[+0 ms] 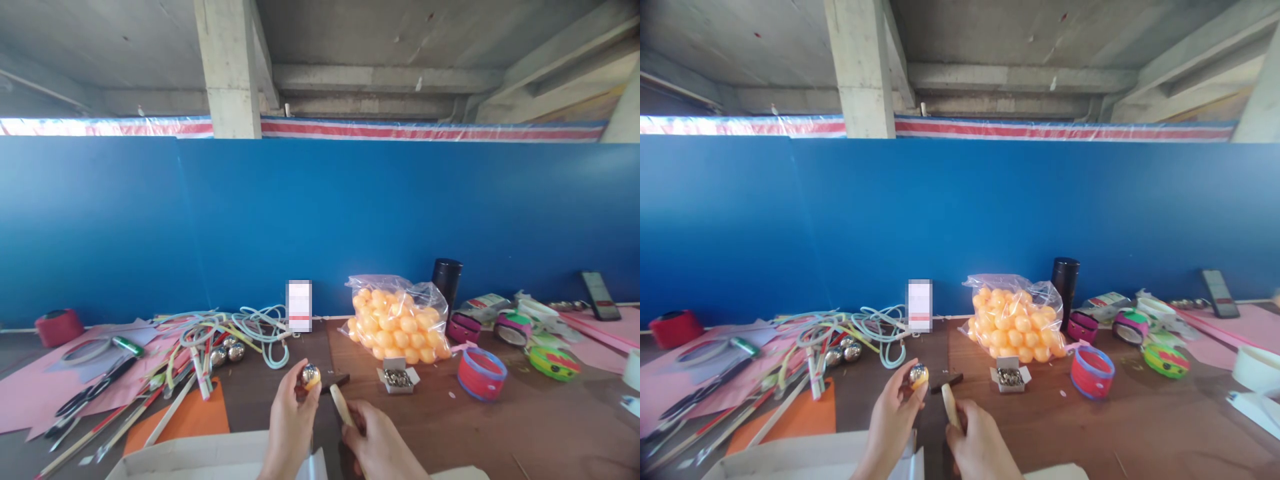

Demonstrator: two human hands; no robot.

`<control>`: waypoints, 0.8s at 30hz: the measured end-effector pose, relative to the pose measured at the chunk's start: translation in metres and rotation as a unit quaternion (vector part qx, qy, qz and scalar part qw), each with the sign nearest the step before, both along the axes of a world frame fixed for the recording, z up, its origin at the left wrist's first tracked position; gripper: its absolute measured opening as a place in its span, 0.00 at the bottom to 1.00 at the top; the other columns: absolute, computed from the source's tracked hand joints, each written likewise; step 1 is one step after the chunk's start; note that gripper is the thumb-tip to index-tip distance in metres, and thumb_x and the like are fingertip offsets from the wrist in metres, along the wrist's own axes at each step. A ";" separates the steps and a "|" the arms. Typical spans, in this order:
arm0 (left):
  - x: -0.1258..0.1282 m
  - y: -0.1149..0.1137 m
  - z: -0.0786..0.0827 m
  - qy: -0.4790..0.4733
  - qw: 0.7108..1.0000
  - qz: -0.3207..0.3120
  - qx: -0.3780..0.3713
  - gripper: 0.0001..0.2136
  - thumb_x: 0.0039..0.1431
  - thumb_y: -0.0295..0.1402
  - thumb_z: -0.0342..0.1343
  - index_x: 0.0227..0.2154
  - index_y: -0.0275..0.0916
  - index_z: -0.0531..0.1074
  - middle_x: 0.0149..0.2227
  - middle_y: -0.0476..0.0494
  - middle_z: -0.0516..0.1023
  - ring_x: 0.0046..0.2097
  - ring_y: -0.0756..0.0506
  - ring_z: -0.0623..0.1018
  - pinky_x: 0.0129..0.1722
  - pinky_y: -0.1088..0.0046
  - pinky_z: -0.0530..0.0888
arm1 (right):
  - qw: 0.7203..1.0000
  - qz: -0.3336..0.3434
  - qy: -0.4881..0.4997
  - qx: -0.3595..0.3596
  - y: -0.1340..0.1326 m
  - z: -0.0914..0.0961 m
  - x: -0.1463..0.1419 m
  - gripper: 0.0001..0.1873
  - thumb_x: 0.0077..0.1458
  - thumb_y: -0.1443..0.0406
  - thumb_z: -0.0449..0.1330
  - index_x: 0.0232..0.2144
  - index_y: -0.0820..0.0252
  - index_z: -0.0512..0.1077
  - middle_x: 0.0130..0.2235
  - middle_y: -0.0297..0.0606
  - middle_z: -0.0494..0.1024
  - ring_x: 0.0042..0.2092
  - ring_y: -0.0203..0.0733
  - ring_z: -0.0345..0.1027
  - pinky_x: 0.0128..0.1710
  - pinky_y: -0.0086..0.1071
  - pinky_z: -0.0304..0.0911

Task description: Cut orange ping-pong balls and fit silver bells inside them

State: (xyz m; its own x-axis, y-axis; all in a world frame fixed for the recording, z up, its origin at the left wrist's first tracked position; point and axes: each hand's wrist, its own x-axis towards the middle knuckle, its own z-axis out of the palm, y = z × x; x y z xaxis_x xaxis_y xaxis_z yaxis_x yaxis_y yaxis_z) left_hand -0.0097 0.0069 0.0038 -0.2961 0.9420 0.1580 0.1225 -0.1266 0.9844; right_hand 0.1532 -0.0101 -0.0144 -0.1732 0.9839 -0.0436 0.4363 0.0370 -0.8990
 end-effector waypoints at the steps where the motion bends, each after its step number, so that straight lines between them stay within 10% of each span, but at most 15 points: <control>1: 0.000 0.000 0.000 0.000 1.000 0.003 0.003 0.27 0.44 0.46 0.59 0.47 0.37 0.71 0.41 0.39 0.79 0.37 0.42 0.79 0.35 0.69 0.75 | 1.000 0.000 -0.002 0.000 -0.001 0.001 0.000 0.15 0.51 0.68 0.51 0.41 0.62 0.70 0.29 0.37 0.79 0.20 0.36 0.71 0.17 0.24 0.59; 14: -0.002 0.002 -0.005 0.013 1.000 -0.005 0.001 0.27 0.47 0.45 0.57 0.48 0.36 0.68 0.43 0.38 0.77 0.38 0.43 0.78 0.37 0.68 0.75 | 0.993 0.003 -0.100 0.062 -0.009 0.025 0.004 0.15 0.50 0.69 0.54 0.42 0.58 0.73 0.41 0.42 0.81 0.43 0.46 0.74 0.38 0.27 0.63; 24: -0.002 0.001 -0.005 0.019 1.000 -0.011 -0.001 0.28 0.46 0.46 0.57 0.49 0.36 0.68 0.44 0.37 0.76 0.37 0.43 0.78 0.36 0.68 0.75 | 0.971 -0.004 -0.228 0.070 -0.012 0.030 0.005 0.16 0.53 0.66 0.53 0.44 0.53 0.71 0.40 0.39 0.82 0.42 0.44 0.75 0.37 0.26 0.63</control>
State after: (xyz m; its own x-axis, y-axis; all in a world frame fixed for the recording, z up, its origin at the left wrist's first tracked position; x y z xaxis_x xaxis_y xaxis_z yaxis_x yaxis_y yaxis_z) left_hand -0.0114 0.0080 -0.0014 -0.2687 0.9486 0.1674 0.1571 -0.1283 0.9792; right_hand 0.1579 -0.0223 0.0155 -0.1603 0.9869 0.0195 0.7881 0.1399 -0.5995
